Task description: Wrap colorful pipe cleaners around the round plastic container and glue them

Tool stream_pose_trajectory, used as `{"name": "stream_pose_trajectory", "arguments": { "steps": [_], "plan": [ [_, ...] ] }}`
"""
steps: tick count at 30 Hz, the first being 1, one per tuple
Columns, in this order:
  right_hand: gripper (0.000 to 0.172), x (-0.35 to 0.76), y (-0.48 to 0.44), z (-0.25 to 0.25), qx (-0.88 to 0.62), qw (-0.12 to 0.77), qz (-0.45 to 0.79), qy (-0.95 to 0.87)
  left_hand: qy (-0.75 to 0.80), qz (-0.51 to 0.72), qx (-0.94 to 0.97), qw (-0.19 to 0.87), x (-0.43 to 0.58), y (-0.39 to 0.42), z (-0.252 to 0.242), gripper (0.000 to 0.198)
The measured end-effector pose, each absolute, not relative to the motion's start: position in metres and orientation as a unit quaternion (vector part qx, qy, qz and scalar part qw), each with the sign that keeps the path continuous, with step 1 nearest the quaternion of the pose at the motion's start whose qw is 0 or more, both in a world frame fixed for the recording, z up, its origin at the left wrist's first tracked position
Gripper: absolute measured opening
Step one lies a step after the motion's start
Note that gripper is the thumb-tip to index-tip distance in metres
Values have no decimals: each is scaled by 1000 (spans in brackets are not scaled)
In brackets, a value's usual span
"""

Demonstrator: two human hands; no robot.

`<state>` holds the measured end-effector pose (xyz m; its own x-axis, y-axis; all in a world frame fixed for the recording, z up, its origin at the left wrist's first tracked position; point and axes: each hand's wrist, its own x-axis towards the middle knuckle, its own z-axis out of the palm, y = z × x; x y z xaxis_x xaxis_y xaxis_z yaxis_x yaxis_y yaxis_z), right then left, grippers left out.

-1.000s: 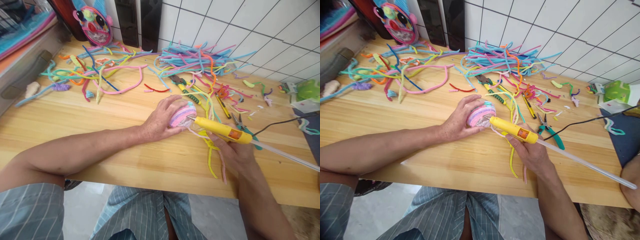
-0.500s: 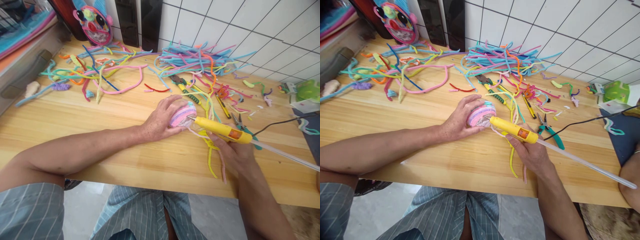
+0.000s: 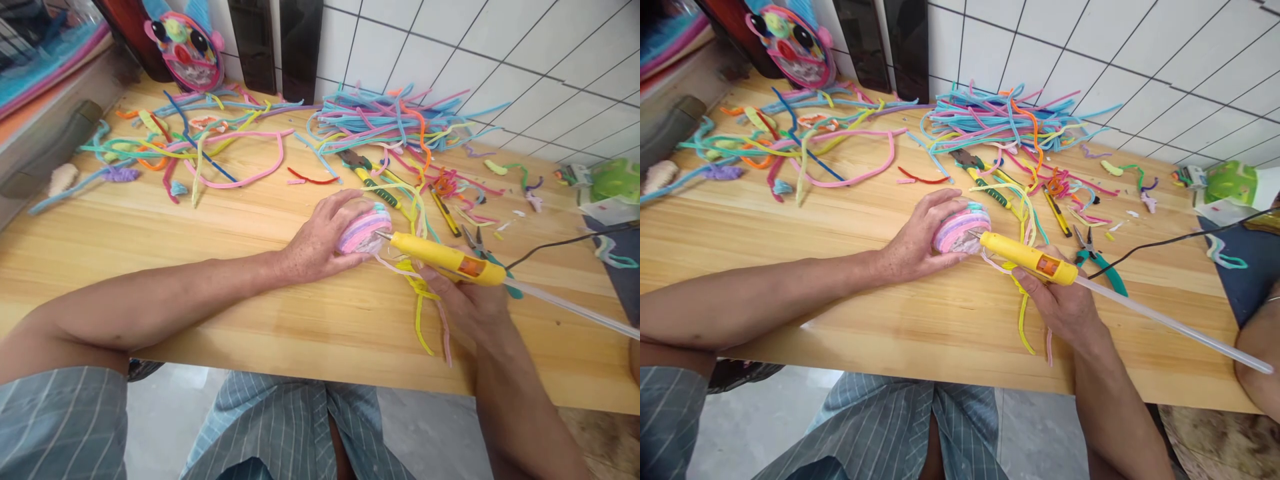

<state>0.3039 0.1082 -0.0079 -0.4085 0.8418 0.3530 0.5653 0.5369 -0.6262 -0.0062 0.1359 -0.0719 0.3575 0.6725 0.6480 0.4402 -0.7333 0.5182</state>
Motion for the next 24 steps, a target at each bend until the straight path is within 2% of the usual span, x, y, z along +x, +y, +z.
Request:
{"name": "stream_pose_trajectory", "arguments": {
  "steps": [10, 17, 21, 24],
  "plan": [
    [6, 302, 108, -10, -443, 341, 253, -789, 359, 441, 811, 135, -6, 135, -71, 78],
    [15, 314, 121, 10, -497, 483, 323, -644, 355, 442, 813, 134, -9, 134, -71, 80],
    [21, 357, 141, 26, -564, 520, 263, -585, 355, 448, 811, 127, -9, 135, -71, 78],
    [16, 401, 157, 27, -683, 472, 173, -530, 360, 446, 810, 125, -9, 134, -70, 77]
  ]
}}
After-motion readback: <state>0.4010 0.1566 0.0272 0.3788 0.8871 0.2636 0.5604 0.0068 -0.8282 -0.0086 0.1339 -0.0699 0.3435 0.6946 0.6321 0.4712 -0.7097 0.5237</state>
